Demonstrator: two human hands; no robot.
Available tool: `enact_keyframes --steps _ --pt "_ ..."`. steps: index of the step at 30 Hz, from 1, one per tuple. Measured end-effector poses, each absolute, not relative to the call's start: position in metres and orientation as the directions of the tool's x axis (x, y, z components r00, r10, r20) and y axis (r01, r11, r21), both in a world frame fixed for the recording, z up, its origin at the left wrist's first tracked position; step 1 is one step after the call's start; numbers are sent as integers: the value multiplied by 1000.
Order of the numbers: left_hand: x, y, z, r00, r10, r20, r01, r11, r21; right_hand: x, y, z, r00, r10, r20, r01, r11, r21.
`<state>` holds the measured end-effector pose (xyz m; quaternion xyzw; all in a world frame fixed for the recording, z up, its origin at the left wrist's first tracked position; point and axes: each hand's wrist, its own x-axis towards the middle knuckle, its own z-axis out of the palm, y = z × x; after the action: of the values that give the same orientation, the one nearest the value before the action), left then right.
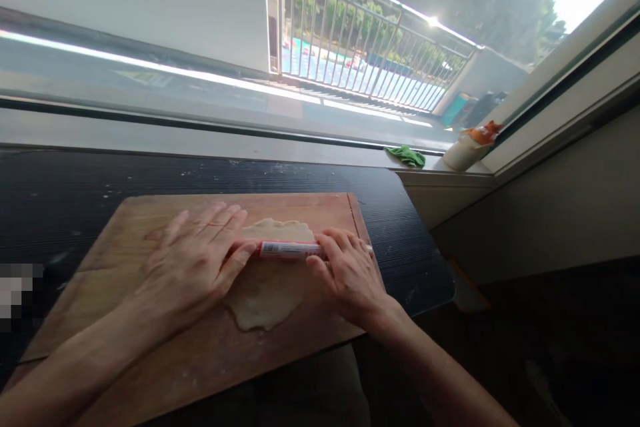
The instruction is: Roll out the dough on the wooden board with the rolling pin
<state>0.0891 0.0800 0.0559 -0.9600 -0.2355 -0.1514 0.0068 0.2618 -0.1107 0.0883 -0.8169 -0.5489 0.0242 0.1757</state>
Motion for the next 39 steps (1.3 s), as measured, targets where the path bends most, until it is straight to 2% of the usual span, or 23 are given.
enact_keyframes --steps 4,7,9,13,17,20,23,28,30,35,39 --pt "69 70 49 821 431 375 432 -898 86 280 -85 94 441 882 163 862 -367 -349" --pt "68 75 46 768 445 461 431 -891 143 290 -43 89 442 875 197 877 -374 -302" --pt "76 83 50 760 487 431 464 -871 165 298 -7 84 465 859 212 874 -408 -264" --pt "90 95 66 769 568 293 558 -820 126 304 41 83 509 858 66 834 -473 -283" --pt "74 70 62 807 440 393 469 -883 25 289 8 82 451 887 104 876 -416 -244" --pt "63 48 53 815 361 454 405 -914 -1 279 -29 80 396 909 129 909 -368 -195" --pt "75 58 51 780 428 456 466 -884 33 284 -17 80 452 887 98 883 -429 -190" --pt "104 96 61 708 607 361 614 -782 109 301 48 84 499 866 25 842 -478 -250" --pt "98 88 64 716 608 344 614 -783 105 299 44 83 471 880 68 863 -444 -242" --pt "72 48 60 782 498 374 509 -857 77 285 -8 75 390 909 148 915 -363 -176" --pt "93 75 60 718 597 357 600 -792 115 295 20 77 416 903 103 898 -391 -200"
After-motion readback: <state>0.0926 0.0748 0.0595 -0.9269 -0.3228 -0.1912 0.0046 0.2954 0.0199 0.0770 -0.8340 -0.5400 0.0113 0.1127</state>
